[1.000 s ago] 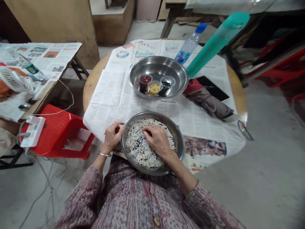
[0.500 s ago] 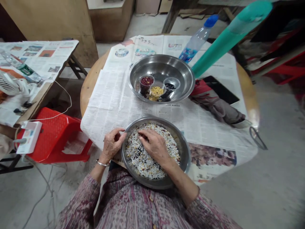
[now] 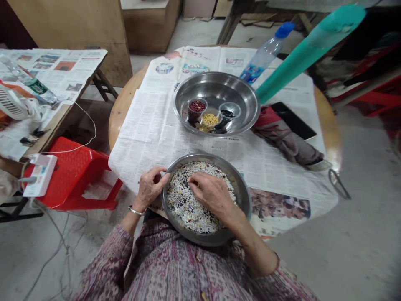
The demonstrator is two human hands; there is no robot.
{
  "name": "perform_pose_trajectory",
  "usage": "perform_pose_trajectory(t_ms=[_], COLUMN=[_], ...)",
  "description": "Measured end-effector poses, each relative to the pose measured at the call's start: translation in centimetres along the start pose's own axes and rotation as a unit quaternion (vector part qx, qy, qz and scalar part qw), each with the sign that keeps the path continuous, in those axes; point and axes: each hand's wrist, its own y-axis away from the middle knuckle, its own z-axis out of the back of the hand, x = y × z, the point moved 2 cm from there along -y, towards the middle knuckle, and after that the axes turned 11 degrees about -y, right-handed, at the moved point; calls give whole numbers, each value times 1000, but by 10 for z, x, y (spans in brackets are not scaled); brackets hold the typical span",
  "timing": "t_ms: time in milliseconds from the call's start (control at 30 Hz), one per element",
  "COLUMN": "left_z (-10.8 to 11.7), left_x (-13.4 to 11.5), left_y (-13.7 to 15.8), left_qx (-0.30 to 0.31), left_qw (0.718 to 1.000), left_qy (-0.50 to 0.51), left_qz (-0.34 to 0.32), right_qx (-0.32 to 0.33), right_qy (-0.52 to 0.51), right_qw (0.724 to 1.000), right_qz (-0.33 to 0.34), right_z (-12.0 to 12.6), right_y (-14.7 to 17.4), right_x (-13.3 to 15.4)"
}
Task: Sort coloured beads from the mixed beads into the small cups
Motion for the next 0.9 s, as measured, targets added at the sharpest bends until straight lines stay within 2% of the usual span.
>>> perform_pose_trajectory(t_ms=[167, 400, 567, 700, 900], left_z=[2, 0, -1, -1, -1], left_x=[-2, 1, 2, 2, 2], left_y=[-1, -1, 0, 0, 0], left_qx=[-2, -7, -8, -8, -12], left_qw=[1000, 1000, 1000, 1000, 1000], left_qy=[2, -3, -1, 2, 5], left_qz=[0, -3, -4, -6, -8], right_qx=[-59, -60, -53, -55, -73], right_qy=[22, 46, 78, 57, 1], right_qw=[998, 996, 995, 996, 997], right_qz=[30, 41, 42, 34, 18], right_z=[-1, -24, -31, -26, -3], right_y=[-10, -25, -29, -28, -17], right_x=[7, 13, 15, 12, -4])
